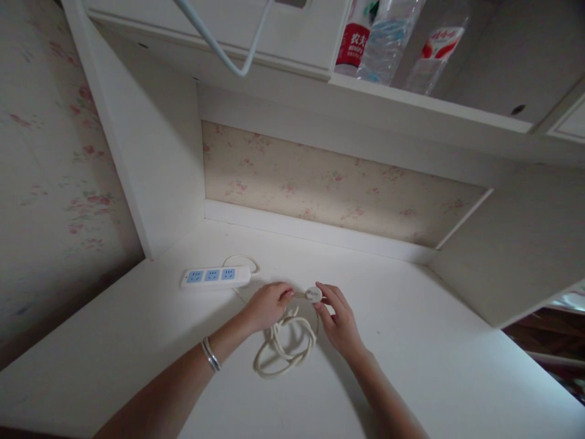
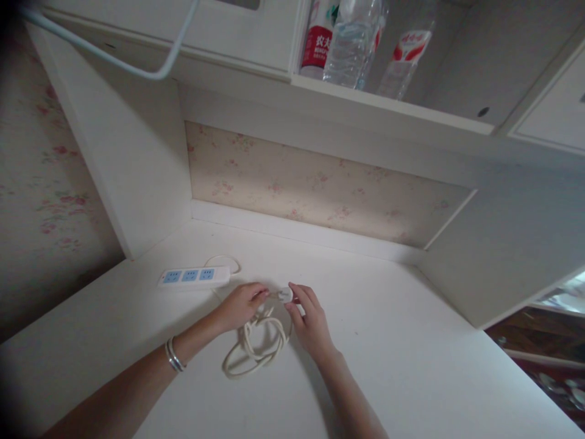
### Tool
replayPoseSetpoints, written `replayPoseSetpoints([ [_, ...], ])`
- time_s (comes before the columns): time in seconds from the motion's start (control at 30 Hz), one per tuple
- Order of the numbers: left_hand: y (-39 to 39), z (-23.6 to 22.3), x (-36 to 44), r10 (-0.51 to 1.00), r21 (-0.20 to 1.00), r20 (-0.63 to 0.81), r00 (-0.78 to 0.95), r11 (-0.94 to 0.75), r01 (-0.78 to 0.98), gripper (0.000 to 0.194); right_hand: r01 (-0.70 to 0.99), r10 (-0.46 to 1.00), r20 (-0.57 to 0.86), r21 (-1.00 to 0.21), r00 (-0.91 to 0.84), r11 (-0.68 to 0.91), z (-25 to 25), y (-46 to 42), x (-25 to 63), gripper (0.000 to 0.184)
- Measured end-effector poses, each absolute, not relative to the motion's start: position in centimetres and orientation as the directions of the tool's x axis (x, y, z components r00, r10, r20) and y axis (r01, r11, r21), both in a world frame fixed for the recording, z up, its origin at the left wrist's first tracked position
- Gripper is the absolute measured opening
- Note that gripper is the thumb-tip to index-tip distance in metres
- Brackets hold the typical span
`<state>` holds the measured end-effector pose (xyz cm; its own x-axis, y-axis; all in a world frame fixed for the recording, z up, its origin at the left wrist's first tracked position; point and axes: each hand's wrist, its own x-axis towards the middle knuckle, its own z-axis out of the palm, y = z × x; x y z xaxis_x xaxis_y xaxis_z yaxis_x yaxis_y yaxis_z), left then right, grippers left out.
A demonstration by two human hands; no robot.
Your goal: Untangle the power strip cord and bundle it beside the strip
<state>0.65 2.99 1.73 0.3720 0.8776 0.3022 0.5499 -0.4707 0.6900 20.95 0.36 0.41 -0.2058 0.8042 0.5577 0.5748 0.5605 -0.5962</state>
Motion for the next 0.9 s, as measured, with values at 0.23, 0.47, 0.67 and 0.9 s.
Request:
replayPoseSetpoints([
  [0.23,2.7,1.7,1.0,0.854,0.708,0.332,0.399,-0.506,0.493,0.030,0.467,0.868,0.459,-0.736,-0.189,0.490,1.2,1.0,19.6,0.025],
  [0.47,2.3,3.2,1.4,0.859,0.762,0.351,0.374,-0.494,0.420,0.048,0.080,0.962,0.261,-0.964,0.084,0.255,1.2,2.0,18.5,0.038],
  [0.67,3.0,3.2,1.0,0.897,0.809,0.296,0.327,-0.418,0.414,0.054,-0.181,0.922,0.272,-0.927,0.274,0.327,2.8,1.6,19.7,0.034],
  [0.9,4.3,2.3,0.2,0.865,0.615,0.372,0.337,-0.502,0.609,0.048,-0.432,0.917,0.134,-0.850,0.375,0.301,4.3,1.7,23.7,0.035],
])
